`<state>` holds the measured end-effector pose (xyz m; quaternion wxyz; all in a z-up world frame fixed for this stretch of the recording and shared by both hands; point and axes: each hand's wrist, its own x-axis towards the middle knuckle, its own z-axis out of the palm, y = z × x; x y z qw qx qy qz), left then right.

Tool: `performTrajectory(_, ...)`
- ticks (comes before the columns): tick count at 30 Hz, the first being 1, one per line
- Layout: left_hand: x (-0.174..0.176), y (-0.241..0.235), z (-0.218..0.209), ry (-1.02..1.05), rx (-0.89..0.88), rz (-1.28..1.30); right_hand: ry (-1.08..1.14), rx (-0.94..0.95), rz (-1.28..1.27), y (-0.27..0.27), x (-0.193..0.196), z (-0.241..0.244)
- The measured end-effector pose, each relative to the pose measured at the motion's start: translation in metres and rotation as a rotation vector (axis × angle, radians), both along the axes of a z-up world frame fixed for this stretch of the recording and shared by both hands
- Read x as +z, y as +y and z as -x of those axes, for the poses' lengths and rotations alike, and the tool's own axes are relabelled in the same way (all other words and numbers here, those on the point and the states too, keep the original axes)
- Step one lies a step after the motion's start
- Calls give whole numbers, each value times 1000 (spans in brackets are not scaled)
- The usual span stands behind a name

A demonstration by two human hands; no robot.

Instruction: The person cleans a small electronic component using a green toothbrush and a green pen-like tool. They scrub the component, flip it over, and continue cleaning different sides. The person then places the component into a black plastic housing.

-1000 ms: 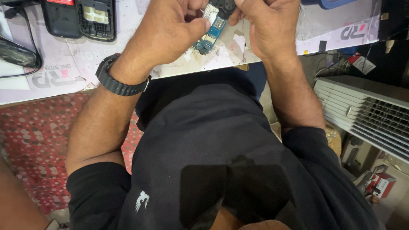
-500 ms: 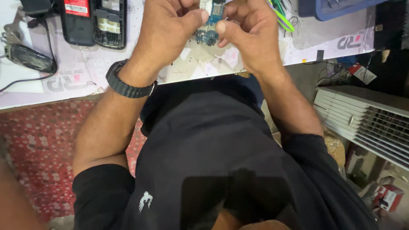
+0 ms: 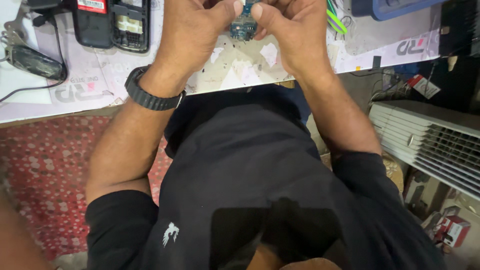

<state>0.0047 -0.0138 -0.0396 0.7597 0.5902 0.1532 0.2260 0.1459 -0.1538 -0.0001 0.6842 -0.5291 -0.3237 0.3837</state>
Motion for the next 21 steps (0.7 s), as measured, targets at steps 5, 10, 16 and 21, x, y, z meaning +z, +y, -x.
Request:
performTrajectory(5,-1,3,-6,-85,12,52,2,-55,7,9,20,8)
performTrajectory(10,15,3,-5,-161,-48,154,11,-59,72,14,26,12)
performTrajectory(16,14,3,-5,-190,-34,134,-61,-55,74,14,16,4)
performTrajectory(21,0,3,-8,-171,-39,183,-214,-83,82,16,12,0)
